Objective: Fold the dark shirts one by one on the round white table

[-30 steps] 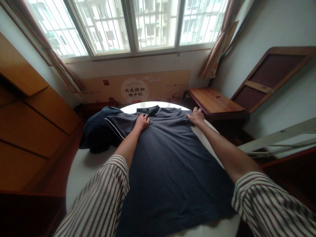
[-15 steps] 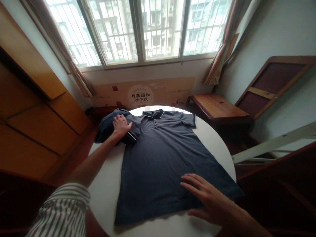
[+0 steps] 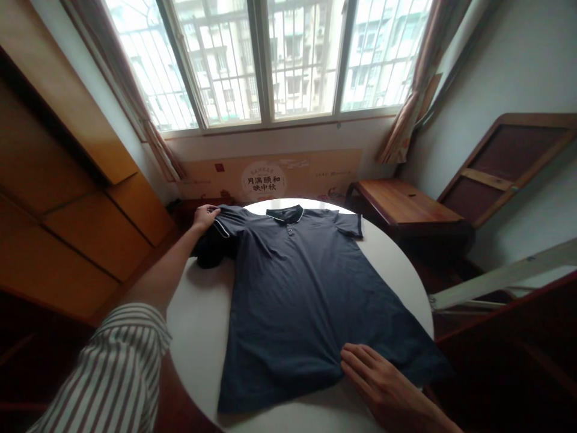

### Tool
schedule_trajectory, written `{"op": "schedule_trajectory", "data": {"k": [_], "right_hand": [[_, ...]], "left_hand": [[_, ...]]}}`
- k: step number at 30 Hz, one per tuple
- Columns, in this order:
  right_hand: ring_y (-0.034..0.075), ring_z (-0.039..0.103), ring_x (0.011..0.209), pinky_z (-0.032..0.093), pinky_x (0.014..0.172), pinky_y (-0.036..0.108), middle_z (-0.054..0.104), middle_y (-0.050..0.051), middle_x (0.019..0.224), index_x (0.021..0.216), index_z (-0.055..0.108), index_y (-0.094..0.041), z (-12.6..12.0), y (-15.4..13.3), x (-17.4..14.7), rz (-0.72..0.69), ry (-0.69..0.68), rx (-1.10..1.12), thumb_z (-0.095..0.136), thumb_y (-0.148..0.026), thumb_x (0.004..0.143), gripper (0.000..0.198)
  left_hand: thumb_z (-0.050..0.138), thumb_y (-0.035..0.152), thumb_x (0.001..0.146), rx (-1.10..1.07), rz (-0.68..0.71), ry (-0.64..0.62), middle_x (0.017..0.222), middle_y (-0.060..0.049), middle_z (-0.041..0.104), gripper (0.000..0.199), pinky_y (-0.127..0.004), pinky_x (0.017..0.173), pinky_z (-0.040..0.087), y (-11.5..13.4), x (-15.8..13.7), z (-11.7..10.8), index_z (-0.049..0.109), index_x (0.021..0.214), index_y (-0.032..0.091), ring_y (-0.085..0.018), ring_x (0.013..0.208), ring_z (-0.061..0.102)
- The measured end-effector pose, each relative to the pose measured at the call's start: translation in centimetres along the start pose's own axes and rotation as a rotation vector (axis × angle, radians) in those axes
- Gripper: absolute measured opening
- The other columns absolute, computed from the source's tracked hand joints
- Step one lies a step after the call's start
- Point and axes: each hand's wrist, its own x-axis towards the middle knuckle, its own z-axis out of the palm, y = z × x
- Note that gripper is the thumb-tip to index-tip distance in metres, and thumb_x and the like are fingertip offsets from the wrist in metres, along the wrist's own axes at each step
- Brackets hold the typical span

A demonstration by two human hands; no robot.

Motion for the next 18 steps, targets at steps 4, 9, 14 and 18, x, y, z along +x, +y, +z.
{"op": "schedule_trajectory", "data": {"k": [4, 9, 14, 18], "right_hand": [[0.025, 0.062, 0.104, 0.051, 0.091, 0.041, 0.071, 0.011, 0.107, 0.109, 0.068, -0.014, 0.1, -0.8, -0.9, -0.028, 0.021, -0.003, 0.047, -0.003, 0.082, 0.035], [0.027, 0.06, 0.106, 0.05, 0.092, 0.043, 0.07, 0.011, 0.11, 0.112, 0.066, -0.016, -0.5, -2.6, 0.5, 0.065, 0.051, -0.01, 0.049, -0.015, 0.09, 0.027], [0.026, 0.06, 0.101, 0.05, 0.087, 0.04, 0.069, 0.012, 0.105, 0.111, 0.065, -0.012, -0.8, -3.1, 1.6, 0.039, 0.093, -0.009, 0.044, -0.006, 0.091, 0.03], [0.023, 0.06, 0.086, 0.05, 0.079, 0.038, 0.067, 0.01, 0.093, 0.111, 0.062, -0.01, -0.7, -2.8, 2.3, 0.065, 0.081, 0.019, 0.041, 0.0, 0.089, 0.032]], "left_hand": [[0.074, 0.026, 0.073, -0.09, -0.136, 0.022, 0.076, -0.004, 0.067, 0.021, -0.028, 0.073, 0.051, 0.3, 2.4, -1.1, 0.068, 0.086, 0.011, -0.016, 0.071, 0.062], [0.068, 0.022, 0.079, -0.026, -0.049, 0.129, 0.093, -0.01, 0.066, 0.015, -0.036, 0.091, 0.047, 2.8, 0.0, -0.6, 0.065, 0.09, 0.013, -0.022, 0.093, 0.062], [0.054, 0.034, 0.094, 0.009, 0.612, -0.19, 0.085, -0.005, 0.063, 0.019, -0.03, 0.078, 0.048, 5.3, -15.4, -2.5, 0.062, 0.091, 0.017, -0.018, 0.078, 0.06], [0.059, 0.052, 0.091, 0.108, 0.912, -0.717, 0.088, -0.005, 0.064, 0.033, -0.032, 0.073, 0.05, 4.0, -31.3, -5.3, 0.063, 0.096, 0.019, -0.019, 0.078, 0.06]]}}
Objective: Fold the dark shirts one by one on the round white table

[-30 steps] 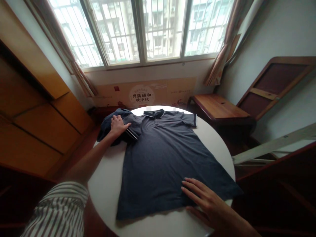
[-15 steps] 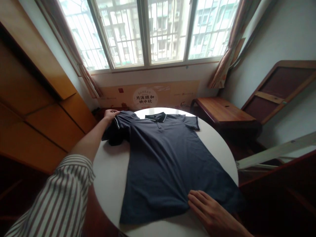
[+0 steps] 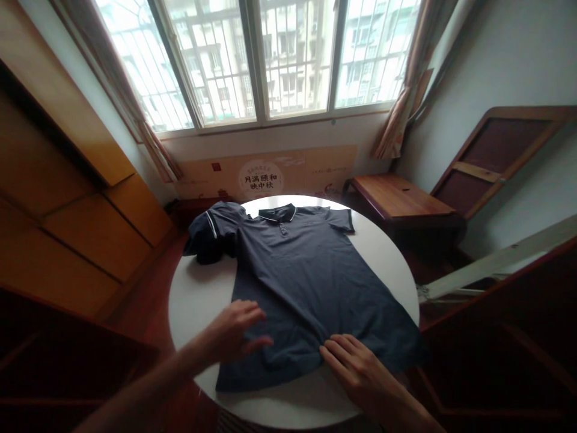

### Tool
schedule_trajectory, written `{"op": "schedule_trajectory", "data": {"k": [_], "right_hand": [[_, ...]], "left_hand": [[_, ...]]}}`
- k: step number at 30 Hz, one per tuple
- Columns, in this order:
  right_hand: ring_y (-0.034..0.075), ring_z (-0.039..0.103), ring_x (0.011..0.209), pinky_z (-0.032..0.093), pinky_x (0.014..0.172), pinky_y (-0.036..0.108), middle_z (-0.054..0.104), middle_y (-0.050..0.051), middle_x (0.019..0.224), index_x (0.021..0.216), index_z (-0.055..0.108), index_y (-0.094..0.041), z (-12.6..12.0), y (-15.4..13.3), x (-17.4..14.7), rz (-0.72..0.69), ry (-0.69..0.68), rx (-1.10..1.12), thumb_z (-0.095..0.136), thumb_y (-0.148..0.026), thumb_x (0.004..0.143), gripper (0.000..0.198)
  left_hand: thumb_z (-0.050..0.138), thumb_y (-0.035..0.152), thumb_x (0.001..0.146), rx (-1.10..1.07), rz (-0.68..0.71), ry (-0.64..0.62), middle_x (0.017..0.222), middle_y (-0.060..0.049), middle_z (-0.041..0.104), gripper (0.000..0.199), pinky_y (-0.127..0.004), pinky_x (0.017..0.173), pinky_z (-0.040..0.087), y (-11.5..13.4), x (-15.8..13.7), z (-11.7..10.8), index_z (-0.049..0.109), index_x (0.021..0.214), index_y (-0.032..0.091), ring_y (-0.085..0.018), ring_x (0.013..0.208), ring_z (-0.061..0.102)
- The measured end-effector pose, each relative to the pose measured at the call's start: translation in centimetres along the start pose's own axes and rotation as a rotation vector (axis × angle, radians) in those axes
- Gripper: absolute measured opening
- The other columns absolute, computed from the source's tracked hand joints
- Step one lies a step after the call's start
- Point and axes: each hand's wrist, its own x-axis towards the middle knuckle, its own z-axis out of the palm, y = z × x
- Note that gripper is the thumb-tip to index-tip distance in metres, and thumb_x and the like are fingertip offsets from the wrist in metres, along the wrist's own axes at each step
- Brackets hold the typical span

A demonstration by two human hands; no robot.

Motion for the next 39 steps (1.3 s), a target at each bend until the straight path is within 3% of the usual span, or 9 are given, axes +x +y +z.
{"op": "schedule_trajectory", "data": {"k": [3, 6, 8, 16, 20, 25, 30, 35, 39], "right_hand": [[0.021, 0.057, 0.078, 0.049, 0.073, 0.036, 0.064, 0.007, 0.087, 0.116, 0.059, -0.01, 0.2, 0.0, 0.9, 0.022, -0.018, -0.031, 0.042, 0.001, 0.088, 0.034], [0.021, 0.056, 0.078, 0.048, 0.073, 0.035, 0.063, 0.006, 0.087, 0.117, 0.057, -0.013, 0.1, -0.1, 1.6, 0.002, -0.065, -0.047, 0.045, 0.0, 0.086, 0.036], [0.021, 0.056, 0.08, 0.048, 0.075, 0.035, 0.063, 0.006, 0.089, 0.118, 0.057, -0.014, -0.2, 0.1, 1.8, -0.015, -0.09, -0.048, 0.047, 0.001, 0.083, 0.039], [0.024, 0.056, 0.089, 0.047, 0.077, 0.035, 0.065, 0.01, 0.096, 0.096, 0.063, -0.016, -2.7, 5.6, -3.8, 0.127, -0.031, -0.228, 0.045, 0.007, 0.069, 0.04], [0.02, 0.055, 0.078, 0.048, 0.071, 0.032, 0.061, 0.006, 0.082, 0.079, 0.06, -0.019, -4.2, 6.1, -6.9, 0.188, -0.16, -0.128, 0.047, 0.006, 0.071, 0.03], [0.021, 0.059, 0.09, 0.051, 0.078, 0.033, 0.064, 0.008, 0.096, 0.096, 0.067, -0.019, -7.9, 3.6, -5.7, 0.225, -0.329, 0.136, 0.053, -0.009, 0.085, 0.02], [0.017, 0.065, 0.089, 0.052, 0.081, 0.03, 0.067, 0.007, 0.099, 0.101, 0.069, -0.018, -8.8, 6.9, -0.6, 0.337, -0.304, 0.359, 0.052, -0.028, 0.097, 0.02], [0.021, 0.067, 0.1, 0.05, 0.094, 0.033, 0.07, 0.011, 0.108, 0.107, 0.071, -0.015, -2.5, 13.9, 8.9, 0.354, -0.271, 0.365, 0.051, -0.025, 0.096, 0.025], [0.023, 0.053, 0.128, 0.037, 0.11, 0.033, 0.058, 0.016, 0.138, 0.136, 0.057, -0.01, 3.1, 17.6, 16.9, 0.461, -0.389, 0.186, 0.048, -0.024, 0.097, 0.042]], "left_hand": [[0.074, 0.059, 0.076, 0.05, 0.072, -0.051, 0.11, -0.011, 0.064, 0.064, -0.041, 0.082, 0.054, 3.6, -4.7, 3.8, 0.056, 0.123, 0.02, -0.027, 0.094, 0.061], [0.059, 0.023, 0.092, 0.102, 0.073, 0.002, 0.108, -0.011, 0.064, 0.038, -0.038, 0.081, 0.057, 3.2, -6.9, 5.5, 0.052, 0.128, 0.02, -0.023, 0.094, 0.061], [0.047, 0.006, 0.092, 0.099, 0.03, 0.002, 0.102, -0.009, 0.065, 0.04, -0.033, 0.078, 0.057, 2.2, -7.9, 5.6, 0.051, 0.129, 0.02, -0.02, 0.088, 0.062], [0.042, -0.004, 0.079, 0.043, -0.102, -0.149, 0.1, -0.006, 0.069, 0.065, -0.03, 0.074, 0.056, 0.3, -11.6, 3.1, 0.055, 0.13, 0.034, -0.019, 0.081, 0.066], [0.048, 0.001, 0.077, -0.073, -0.207, -0.226, 0.095, -0.003, 0.071, 0.049, -0.027, 0.071, 0.051, 0.4, -12.2, 1.9, 0.064, 0.11, 0.032, -0.018, 0.078, 0.065], [0.059, 0.016, 0.083, -0.163, -0.356, -0.372, 0.086, 0.001, 0.069, 0.02, -0.023, 0.065, 0.043, 1.2, -11.9, -1.0, 0.066, 0.097, 0.028, -0.015, 0.073, 0.062], [0.054, 0.039, 0.095, -0.208, -0.266, -0.271, 0.089, -0.003, 0.068, 0.022, -0.025, 0.073, 0.046, -0.2, -6.6, -3.0, 0.068, 0.1, 0.023, -0.015, 0.078, 0.063], [0.041, 0.029, 0.099, -0.032, -0.234, -0.023, 0.112, -0.013, 0.069, 0.031, -0.033, 0.099, 0.045, -4.6, 6.2, 0.2, 0.068, 0.108, 0.017, -0.023, 0.106, 0.064], [0.042, 0.027, 0.098, 0.134, -0.514, 0.009, 0.144, -0.023, 0.05, 0.044, -0.033, 0.114, 0.032, -9.2, 16.8, 4.0, 0.054, 0.134, 0.005, -0.027, 0.139, 0.043]]}}
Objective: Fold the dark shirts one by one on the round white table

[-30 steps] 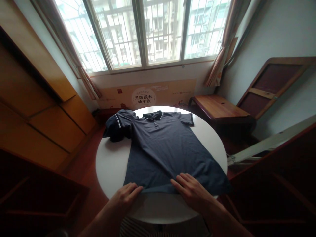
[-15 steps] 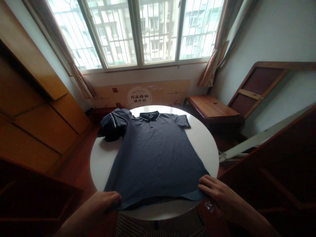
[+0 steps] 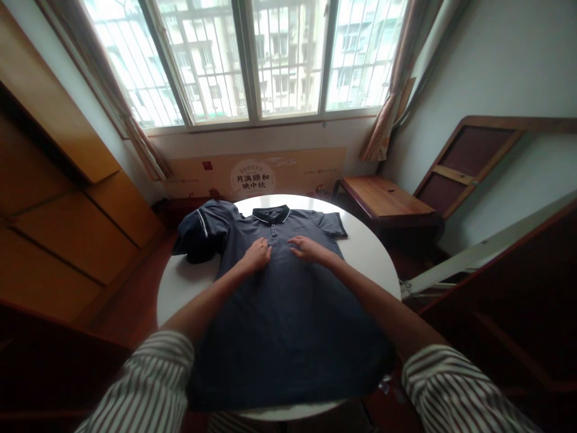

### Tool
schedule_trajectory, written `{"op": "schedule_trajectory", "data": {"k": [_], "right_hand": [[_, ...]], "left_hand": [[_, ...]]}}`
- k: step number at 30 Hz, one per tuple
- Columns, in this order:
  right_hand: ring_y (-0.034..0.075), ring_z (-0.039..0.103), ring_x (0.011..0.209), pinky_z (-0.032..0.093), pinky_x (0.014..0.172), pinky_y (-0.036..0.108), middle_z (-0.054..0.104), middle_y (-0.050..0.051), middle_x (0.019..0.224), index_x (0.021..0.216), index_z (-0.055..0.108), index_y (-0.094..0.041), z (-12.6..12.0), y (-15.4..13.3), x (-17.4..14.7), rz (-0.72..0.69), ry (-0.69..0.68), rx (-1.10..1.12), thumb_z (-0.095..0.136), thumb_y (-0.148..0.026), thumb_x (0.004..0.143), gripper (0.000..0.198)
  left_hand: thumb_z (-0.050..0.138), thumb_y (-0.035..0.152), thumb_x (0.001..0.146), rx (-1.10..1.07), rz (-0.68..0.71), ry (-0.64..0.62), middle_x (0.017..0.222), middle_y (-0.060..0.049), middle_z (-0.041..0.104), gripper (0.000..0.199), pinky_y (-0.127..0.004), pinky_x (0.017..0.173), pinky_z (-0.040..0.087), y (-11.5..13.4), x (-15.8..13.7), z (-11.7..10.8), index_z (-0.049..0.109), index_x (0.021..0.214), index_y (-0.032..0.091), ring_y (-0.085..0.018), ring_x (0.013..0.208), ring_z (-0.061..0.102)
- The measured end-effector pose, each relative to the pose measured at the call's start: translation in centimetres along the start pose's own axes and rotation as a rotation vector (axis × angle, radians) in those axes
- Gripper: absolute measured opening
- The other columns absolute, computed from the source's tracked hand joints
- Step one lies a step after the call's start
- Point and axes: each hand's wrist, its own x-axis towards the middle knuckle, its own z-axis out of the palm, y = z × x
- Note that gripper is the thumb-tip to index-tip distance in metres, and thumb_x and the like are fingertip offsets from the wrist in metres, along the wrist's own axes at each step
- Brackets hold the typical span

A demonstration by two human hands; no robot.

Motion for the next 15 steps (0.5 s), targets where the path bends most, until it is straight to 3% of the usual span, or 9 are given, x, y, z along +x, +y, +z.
{"op": "schedule_trajectory", "data": {"k": [3, 5, 10, 15], "right_hand": [[0.029, 0.041, 0.138, 0.031, 0.114, 0.045, 0.047, 0.016, 0.149, 0.147, 0.046, -0.016, 1.3, 0.3, 4.9, 0.073, -0.023, -0.047, 0.044, -0.034, 0.101, 0.05], [0.035, 0.03, 0.144, 0.023, 0.115, 0.058, 0.035, 0.016, 0.157, 0.15, 0.041, -0.02, 2.1, 0.9, 6.8, 0.127, -0.029, -0.071, 0.038, -0.045, 0.102, 0.055], [0.034, 0.009, 0.15, 0.002, 0.113, 0.07, 0.016, 0.009, 0.165, 0.156, 0.028, -0.026, 3.3, 3.3, 9.3, 0.231, -0.021, -0.107, 0.021, -0.056, 0.102, 0.061], [0.035, 0.006, 0.151, -0.001, 0.11, 0.074, 0.014, 0.005, 0.166, 0.155, 0.029, -0.027, 3.0, 5.2, 11.4, 0.303, 0.0, -0.122, 0.02, -0.053, 0.101, 0.06]], "left_hand": [[0.038, 0.036, 0.099, 0.018, -0.104, 0.025, 0.153, -0.031, 0.033, 0.059, -0.043, 0.118, 0.025, -0.3, 6.1, 1.7, 0.041, 0.142, -0.005, -0.034, 0.146, 0.029], [0.033, 0.042, 0.1, 0.023, -0.13, 0.023, 0.156, -0.028, 0.029, 0.063, -0.048, 0.119, 0.021, -1.1, 8.8, 2.3, 0.038, 0.146, -0.001, -0.035, 0.148, 0.024], [0.027, 0.048, 0.1, 0.029, -0.097, -0.014, 0.159, -0.017, 0.03, 0.063, -0.053, 0.12, 0.013, -3.1, 12.6, 3.2, 0.037, 0.151, 0.013, -0.03, 0.15, 0.021], [0.027, 0.048, 0.099, 0.017, -0.048, -0.014, 0.163, -0.012, 0.022, 0.064, -0.056, 0.12, 0.011, -3.8, 15.0, 3.5, 0.03, 0.155, 0.017, -0.029, 0.151, 0.018]]}}
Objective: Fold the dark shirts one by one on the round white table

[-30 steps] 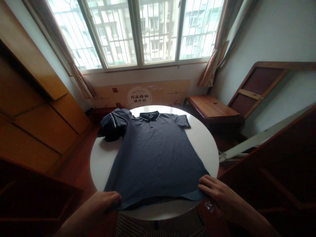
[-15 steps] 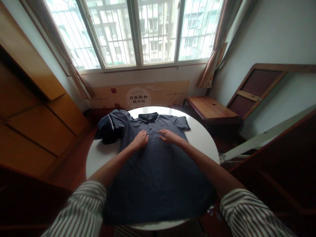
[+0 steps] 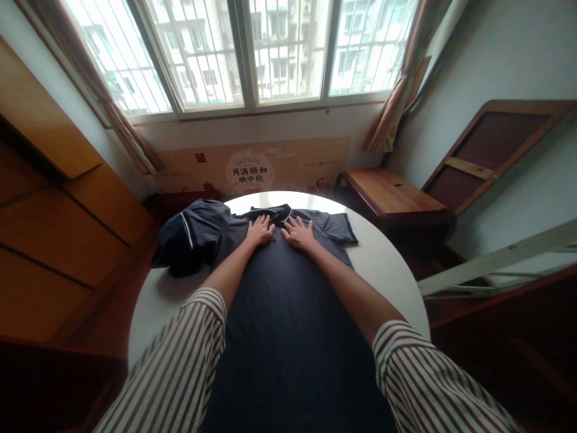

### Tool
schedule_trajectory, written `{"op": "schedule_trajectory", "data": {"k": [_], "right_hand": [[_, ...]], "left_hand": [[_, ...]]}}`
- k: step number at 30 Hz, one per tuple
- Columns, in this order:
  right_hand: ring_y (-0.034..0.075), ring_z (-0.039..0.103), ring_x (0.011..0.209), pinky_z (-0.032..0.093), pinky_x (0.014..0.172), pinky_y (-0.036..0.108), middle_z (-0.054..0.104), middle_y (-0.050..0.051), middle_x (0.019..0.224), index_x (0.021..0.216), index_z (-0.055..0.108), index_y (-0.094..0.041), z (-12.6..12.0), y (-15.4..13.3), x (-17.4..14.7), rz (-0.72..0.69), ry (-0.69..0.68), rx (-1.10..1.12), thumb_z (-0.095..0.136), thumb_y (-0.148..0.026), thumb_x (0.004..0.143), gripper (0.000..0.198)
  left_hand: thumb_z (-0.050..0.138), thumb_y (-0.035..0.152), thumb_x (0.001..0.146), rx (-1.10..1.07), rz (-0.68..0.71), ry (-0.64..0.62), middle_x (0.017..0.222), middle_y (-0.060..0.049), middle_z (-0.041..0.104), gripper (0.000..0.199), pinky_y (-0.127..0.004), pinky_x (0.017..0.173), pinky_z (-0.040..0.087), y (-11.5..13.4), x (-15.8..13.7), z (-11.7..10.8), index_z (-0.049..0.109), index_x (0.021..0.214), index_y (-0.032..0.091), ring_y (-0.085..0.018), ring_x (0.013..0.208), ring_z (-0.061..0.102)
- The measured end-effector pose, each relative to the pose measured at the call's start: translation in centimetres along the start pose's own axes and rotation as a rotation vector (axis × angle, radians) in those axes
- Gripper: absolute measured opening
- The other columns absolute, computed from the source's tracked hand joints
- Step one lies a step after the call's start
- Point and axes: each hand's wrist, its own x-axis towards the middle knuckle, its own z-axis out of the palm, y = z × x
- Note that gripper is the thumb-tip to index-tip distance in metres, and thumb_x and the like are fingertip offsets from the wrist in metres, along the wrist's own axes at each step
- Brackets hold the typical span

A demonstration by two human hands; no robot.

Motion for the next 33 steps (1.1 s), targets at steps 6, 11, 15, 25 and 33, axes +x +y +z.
{"op": "schedule_trajectory", "data": {"k": [6, 11, 15, 25, 33], "right_hand": [[0.036, 0.013, 0.149, 0.003, 0.11, 0.075, 0.02, 0.005, 0.164, 0.15, 0.039, -0.025, 0.1, 0.5, 1.4, 0.015, 0.052, 0.021, 0.026, -0.049, 0.101, 0.056], [0.032, 0.025, 0.146, 0.013, 0.116, 0.063, 0.036, 0.013, 0.157, 0.153, 0.029, -0.016, 0.7, 0.5, 0.7, -0.006, 0.2, 0.073, 0.033, -0.039, 0.1, 0.058], [0.03, 0.029, 0.144, 0.016, 0.116, 0.06, 0.04, 0.011, 0.155, 0.154, 0.027, -0.02, 0.6, 0.4, 0.3, -0.032, 0.201, 0.062, 0.034, -0.036, 0.1, 0.057], [0.03, 0.027, 0.144, 0.014, 0.118, 0.058, 0.037, 0.01, 0.157, 0.146, 0.046, -0.019, 0.7, 0.4, 0.6, -0.015, 0.188, 0.035, 0.032, -0.039, 0.1, 0.051], [0.029, 0.029, 0.144, 0.016, 0.118, 0.058, 0.039, 0.008, 0.156, 0.144, 0.049, -0.022, 0.9, 0.3, 0.6, -0.002, 0.221, 0.04, 0.035, -0.039, 0.099, 0.05]], "left_hand": [[0.034, 0.042, 0.099, -0.122, -0.028, 0.212, 0.151, -0.019, 0.041, 0.057, -0.049, 0.117, 0.025, 0.1, 0.0, 0.1, 0.04, 0.147, 0.011, -0.031, 0.141, 0.034], [0.042, 0.012, 0.089, -0.113, -0.066, 0.44, 0.125, -0.02, 0.054, 0.059, -0.043, 0.1, 0.042, 0.1, -0.8, -0.1, 0.039, 0.148, 0.013, -0.031, 0.116, 0.054], [0.044, 0.014, 0.088, -0.061, -0.136, 0.418, 0.117, -0.018, 0.054, 0.05, -0.044, 0.092, 0.045, 0.4, -1.2, -0.4, 0.055, 0.137, 0.018, -0.033, 0.111, 0.054], [0.047, 0.012, 0.088, -0.07, -0.102, 0.482, 0.125, -0.018, 0.051, 0.043, -0.04, 0.092, 0.046, 1.2, -2.0, -0.9, 0.056, 0.13, 0.015, -0.031, 0.116, 0.051], [0.036, 0.019, 0.1, 0.01, -0.058, 0.392, 0.115, -0.011, 0.058, 0.038, -0.033, 0.088, 0.048, 1.0, -1.5, -0.9, 0.066, 0.122, 0.023, -0.025, 0.106, 0.058]]}}
